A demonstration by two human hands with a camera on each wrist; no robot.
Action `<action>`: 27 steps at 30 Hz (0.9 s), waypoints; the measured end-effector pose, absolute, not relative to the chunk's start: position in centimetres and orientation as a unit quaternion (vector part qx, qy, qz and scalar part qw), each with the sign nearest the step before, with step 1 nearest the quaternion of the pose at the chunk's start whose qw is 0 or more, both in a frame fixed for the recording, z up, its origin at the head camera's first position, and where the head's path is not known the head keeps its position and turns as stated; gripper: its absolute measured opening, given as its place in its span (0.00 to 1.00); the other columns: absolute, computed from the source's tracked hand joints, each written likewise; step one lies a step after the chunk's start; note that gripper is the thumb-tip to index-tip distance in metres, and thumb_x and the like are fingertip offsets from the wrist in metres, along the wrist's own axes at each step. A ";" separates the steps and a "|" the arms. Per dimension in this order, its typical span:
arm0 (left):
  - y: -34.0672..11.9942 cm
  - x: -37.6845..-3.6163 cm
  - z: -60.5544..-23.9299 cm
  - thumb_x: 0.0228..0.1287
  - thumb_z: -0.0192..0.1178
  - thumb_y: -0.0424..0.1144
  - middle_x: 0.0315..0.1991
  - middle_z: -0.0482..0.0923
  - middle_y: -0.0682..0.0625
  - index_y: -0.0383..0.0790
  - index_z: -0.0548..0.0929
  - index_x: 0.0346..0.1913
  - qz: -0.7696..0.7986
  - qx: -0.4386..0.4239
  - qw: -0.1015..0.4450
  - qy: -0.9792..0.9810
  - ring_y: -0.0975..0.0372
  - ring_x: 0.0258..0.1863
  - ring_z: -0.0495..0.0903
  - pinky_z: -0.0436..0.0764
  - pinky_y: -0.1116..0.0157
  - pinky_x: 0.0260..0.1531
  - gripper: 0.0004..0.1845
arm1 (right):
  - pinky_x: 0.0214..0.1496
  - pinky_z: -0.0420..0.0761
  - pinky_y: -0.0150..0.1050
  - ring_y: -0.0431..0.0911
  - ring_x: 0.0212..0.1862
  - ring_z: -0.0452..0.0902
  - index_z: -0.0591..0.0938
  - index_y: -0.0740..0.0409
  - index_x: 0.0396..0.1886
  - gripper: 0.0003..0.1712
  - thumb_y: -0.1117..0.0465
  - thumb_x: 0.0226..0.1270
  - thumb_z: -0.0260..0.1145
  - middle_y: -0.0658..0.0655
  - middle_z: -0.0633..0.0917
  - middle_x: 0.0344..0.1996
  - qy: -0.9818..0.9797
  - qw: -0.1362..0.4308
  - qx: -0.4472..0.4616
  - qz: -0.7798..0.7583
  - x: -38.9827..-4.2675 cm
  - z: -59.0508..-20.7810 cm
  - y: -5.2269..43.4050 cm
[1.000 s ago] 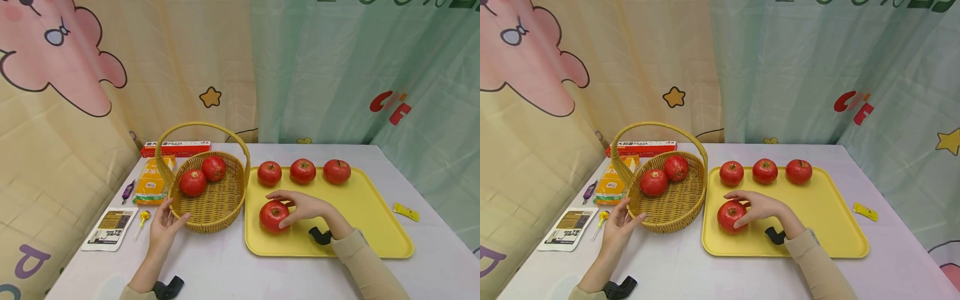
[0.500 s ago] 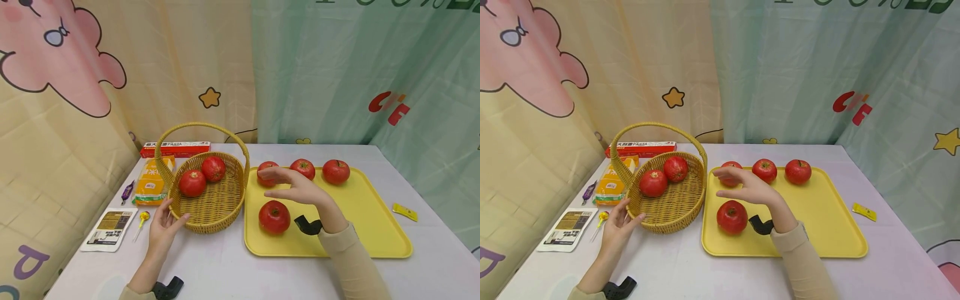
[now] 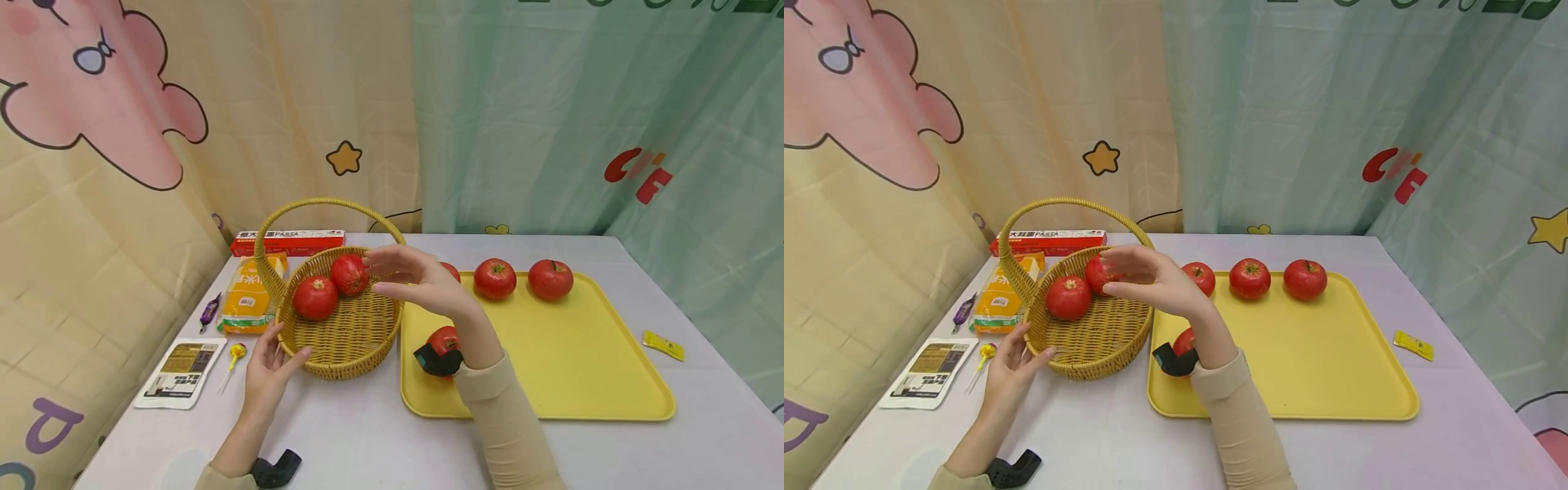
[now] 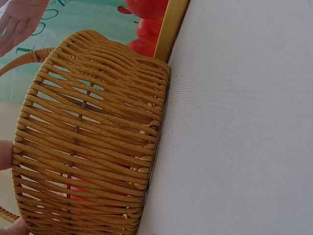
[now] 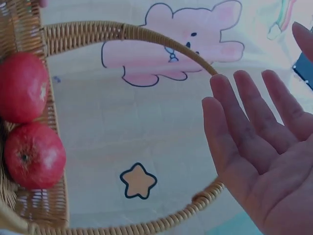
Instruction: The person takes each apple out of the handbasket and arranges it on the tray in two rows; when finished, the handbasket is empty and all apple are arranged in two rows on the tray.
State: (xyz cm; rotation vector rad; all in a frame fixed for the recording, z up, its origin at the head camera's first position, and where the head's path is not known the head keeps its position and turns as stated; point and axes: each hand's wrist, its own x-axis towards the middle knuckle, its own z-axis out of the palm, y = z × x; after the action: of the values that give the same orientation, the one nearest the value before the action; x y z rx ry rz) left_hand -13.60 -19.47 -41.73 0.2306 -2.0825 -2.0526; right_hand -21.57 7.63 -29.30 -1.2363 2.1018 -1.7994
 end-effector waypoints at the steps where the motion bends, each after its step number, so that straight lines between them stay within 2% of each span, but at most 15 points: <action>1: -19.5 -13.6 -41.7 0.59 0.64 0.30 0.74 0.42 0.50 0.35 0.59 0.68 -0.697 0.077 0.105 -0.706 0.57 0.72 0.48 0.58 0.68 0.65 0.36 | 0.57 0.76 0.49 0.51 0.56 0.73 0.74 0.56 0.59 0.25 0.61 0.62 0.66 0.56 0.78 0.54 0.685 0.061 -0.406 -0.602 -21.7 -29.4 7.1; 7: -19.5 -13.6 -41.7 0.59 0.64 0.30 0.74 0.42 0.50 0.35 0.59 0.68 -0.699 0.078 0.103 -0.704 0.57 0.72 0.48 0.58 0.68 0.65 0.36 | 0.54 0.79 0.45 0.51 0.56 0.74 0.73 0.60 0.60 0.25 0.65 0.63 0.64 0.61 0.77 0.56 0.643 0.103 -0.409 -0.639 -23.2 -30.3 4.1; 12: -19.5 -13.6 -41.7 0.59 0.63 0.29 0.74 0.41 0.50 0.35 0.58 0.68 -0.700 0.076 0.101 -0.703 0.57 0.72 0.47 0.58 0.69 0.65 0.36 | 0.55 0.79 0.42 0.56 0.57 0.73 0.72 0.64 0.60 0.26 0.67 0.62 0.64 0.61 0.77 0.56 0.641 0.126 -0.398 -0.644 -24.4 -30.8 1.8; 21: -19.5 -13.6 -41.8 0.59 0.64 0.30 0.74 0.41 0.50 0.34 0.58 0.68 -0.704 0.071 0.100 -0.700 0.57 0.72 0.47 0.58 0.69 0.65 0.37 | 0.56 0.78 0.39 0.50 0.57 0.74 0.72 0.60 0.60 0.26 0.66 0.61 0.65 0.63 0.77 0.56 0.627 0.111 -0.352 -0.686 -26.6 -32.3 -1.1; 27: -19.5 -13.5 -41.7 0.59 0.63 0.30 0.74 0.41 0.51 0.35 0.58 0.68 -0.703 0.071 0.098 -0.701 0.58 0.72 0.48 0.58 0.69 0.65 0.36 | 0.56 0.77 0.37 0.48 0.57 0.73 0.73 0.57 0.60 0.25 0.66 0.62 0.65 0.58 0.79 0.54 0.628 0.105 -0.332 -0.696 -27.9 -33.6 -2.4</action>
State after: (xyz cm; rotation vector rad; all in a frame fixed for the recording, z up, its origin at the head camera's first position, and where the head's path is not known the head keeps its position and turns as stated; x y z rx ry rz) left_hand -13.54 -19.49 -41.74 0.2103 -2.0745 -2.0802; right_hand -27.85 -2.37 -33.59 -0.9777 1.8509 -2.0511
